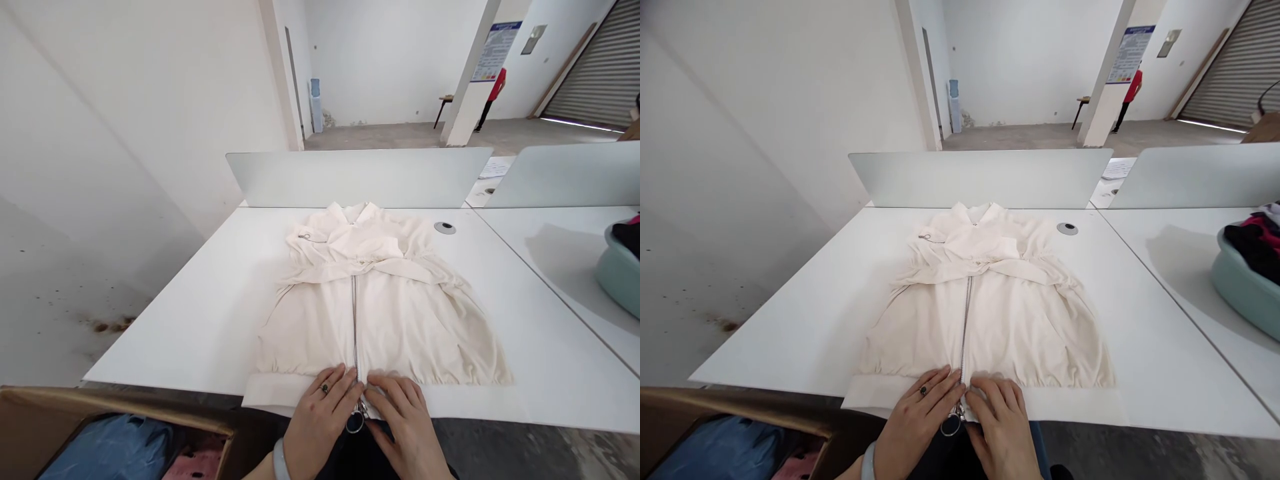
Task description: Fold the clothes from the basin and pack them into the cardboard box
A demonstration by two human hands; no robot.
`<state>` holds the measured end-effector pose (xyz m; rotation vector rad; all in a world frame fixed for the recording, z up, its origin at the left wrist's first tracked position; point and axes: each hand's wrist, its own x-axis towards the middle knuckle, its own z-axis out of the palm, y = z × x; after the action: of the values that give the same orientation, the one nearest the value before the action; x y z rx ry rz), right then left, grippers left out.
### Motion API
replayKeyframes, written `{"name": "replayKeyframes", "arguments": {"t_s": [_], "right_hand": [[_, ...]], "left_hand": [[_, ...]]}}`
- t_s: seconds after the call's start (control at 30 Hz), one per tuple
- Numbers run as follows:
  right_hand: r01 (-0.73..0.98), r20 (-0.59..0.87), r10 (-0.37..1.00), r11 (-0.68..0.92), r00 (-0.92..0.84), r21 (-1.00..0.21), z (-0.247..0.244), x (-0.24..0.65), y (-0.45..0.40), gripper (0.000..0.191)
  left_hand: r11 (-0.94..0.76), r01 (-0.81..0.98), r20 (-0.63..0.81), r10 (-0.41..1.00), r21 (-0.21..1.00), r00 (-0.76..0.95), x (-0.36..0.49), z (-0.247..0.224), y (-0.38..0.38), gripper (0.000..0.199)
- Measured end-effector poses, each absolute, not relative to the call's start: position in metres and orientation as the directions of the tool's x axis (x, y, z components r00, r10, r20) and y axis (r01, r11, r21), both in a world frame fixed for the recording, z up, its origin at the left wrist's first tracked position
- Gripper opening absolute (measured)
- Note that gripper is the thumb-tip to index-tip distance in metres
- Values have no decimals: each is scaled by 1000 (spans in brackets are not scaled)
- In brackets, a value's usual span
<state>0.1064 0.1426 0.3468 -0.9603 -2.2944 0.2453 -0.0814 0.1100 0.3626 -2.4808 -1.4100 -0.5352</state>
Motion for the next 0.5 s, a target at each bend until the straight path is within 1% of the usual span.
{"name": "replayKeyframes", "arguments": {"t_s": [0.2,0.4,0.5], "right_hand": [[600,484,706,702,-517,-383,344,103,145,40],[594,479,712,698,-513,-400,350,100,147,35],[596,475,705,705,-527,-385,353,101,149,31]], "left_hand": [[-497,868,437,775,-23,456,-80,363,110,31],[-490,871,434,781,-20,449,-79,362,110,30],[-493,870,443,778,-8,446,-79,362,110,29]]}}
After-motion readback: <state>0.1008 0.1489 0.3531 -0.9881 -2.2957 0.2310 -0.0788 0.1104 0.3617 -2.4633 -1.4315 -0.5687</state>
